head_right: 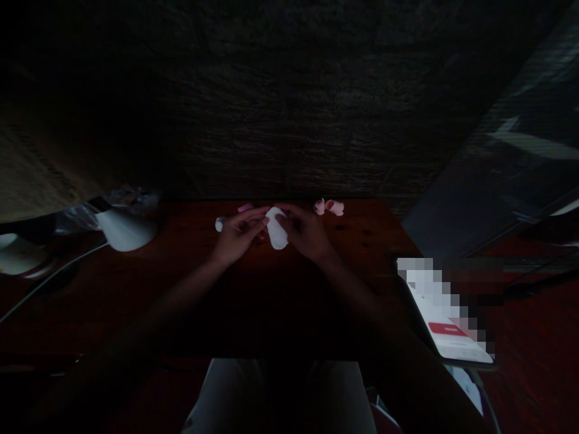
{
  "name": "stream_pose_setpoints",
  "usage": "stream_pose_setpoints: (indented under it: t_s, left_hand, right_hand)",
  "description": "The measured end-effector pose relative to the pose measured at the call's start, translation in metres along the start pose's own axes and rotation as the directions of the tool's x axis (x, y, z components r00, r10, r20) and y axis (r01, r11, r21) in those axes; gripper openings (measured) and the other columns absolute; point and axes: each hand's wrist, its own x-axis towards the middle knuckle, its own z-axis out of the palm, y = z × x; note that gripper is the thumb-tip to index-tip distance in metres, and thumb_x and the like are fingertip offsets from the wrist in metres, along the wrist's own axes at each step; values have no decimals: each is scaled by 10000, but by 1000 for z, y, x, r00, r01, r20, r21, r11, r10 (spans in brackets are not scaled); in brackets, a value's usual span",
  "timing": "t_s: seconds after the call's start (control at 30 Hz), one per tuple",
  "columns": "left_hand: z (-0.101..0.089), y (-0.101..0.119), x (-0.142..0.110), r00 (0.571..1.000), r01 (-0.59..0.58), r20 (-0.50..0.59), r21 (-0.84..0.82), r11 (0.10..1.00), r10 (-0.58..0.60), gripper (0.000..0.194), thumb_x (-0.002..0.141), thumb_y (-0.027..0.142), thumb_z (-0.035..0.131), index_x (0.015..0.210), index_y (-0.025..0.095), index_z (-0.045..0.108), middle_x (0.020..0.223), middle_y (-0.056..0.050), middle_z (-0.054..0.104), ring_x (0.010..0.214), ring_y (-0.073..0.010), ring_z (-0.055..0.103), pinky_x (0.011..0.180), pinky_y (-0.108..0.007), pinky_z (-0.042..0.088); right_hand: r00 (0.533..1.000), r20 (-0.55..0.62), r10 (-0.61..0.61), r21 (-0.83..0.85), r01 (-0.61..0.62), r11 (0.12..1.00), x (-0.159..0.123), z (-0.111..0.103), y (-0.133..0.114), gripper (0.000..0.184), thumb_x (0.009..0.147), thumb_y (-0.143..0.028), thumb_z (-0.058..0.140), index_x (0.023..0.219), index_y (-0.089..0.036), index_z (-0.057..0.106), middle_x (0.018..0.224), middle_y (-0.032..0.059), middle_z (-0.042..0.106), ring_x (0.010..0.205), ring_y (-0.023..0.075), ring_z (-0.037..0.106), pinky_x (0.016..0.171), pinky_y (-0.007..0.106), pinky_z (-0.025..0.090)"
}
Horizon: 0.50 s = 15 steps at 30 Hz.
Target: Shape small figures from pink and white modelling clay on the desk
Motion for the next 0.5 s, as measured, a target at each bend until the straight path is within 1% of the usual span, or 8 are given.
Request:
stream_pose_setpoints:
  t_s: [0.17, 0.23, 0.33, 0.5]
  left_hand:
    - [0, -1, 0, 1000, 7, -19, -3, 1000, -7, 332, 817, 368, 739, 1104, 201, 748, 919, -52, 755, 715, -128, 654, 595, -233, 541]
    - [1, -1, 0, 1000, 7, -24, 5, 1000, -7, 356, 812, 381, 744, 1115, 193, 746, 922, -54, 754, 710, -129, 652, 588, -232, 538]
    - [1, -1, -1, 999, 3, -38, 27, 1000, -2, 384, 810, 390, 743, 1134, 184, 743, 964, -62, 753, 706, -130, 649, 585, -234, 534]
    - [2, 2, -3, 999, -29, -36, 105, 994, 33, 381, 846, 357, 711, 1199, 214, 728, 954, -54, 747, 696, -122, 627, 627, -237, 531]
  right_hand:
    - [1000, 8, 15, -3, -15, 1000, 0, 0, 3, 401, 906, -423, 633, 1250, -219, 669, 904, 49, 732, 670, 155, 616, 620, 309, 516]
    - [999, 27, 29, 14, -29, 999, 1, 0, 3, 399, 900, -425, 639, 1234, -212, 678, 891, 46, 734, 635, 147, 609, 598, 301, 505]
    - [999, 41, 14, 37, -16, 999, 1, -1, 1, 380, 895, -415, 641, 1206, -201, 689, 843, 30, 728, 571, 127, 579, 578, 292, 487]
    - [999, 46, -7, 10, 7, 1000, 0, 0, -2, 340, 902, -377, 632, 1189, -206, 695, 833, 20, 720, 603, 127, 587, 604, 284, 483]
